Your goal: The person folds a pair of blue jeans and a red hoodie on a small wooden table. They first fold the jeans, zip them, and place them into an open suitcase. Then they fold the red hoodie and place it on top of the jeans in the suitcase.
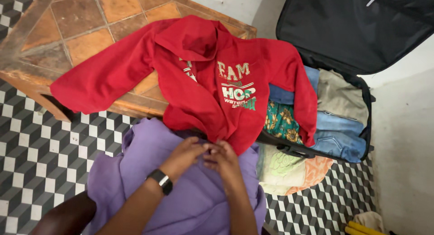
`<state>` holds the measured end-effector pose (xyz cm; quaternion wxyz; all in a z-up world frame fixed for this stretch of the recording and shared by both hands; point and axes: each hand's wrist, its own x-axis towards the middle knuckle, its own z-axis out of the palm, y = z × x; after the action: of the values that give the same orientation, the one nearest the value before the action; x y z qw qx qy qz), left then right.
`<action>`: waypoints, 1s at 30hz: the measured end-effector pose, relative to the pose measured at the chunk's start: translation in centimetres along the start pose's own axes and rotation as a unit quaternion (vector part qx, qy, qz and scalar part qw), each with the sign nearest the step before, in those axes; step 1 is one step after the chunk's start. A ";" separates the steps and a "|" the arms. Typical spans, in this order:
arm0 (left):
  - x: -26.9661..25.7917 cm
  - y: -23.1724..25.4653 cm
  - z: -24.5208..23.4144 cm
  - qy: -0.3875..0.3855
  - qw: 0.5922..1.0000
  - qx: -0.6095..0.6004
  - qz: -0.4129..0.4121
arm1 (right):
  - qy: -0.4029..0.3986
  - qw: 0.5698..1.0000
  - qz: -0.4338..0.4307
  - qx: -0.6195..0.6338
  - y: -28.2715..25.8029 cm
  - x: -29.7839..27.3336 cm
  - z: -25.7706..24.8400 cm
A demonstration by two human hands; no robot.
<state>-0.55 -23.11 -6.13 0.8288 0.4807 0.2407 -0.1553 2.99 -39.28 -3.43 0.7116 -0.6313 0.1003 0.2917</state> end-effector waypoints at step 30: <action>5.8 -0.4 0.7 -0.280 0.919 -0.274 -0.034 | 0.167 0.955 -0.142 -0.202 -2.3 -3.6 -2.6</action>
<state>4.25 -24.06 -9.28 0.9557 0.1633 0.0483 -0.2400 1.92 -42.86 -0.13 0.5765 -0.8091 0.0666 0.0920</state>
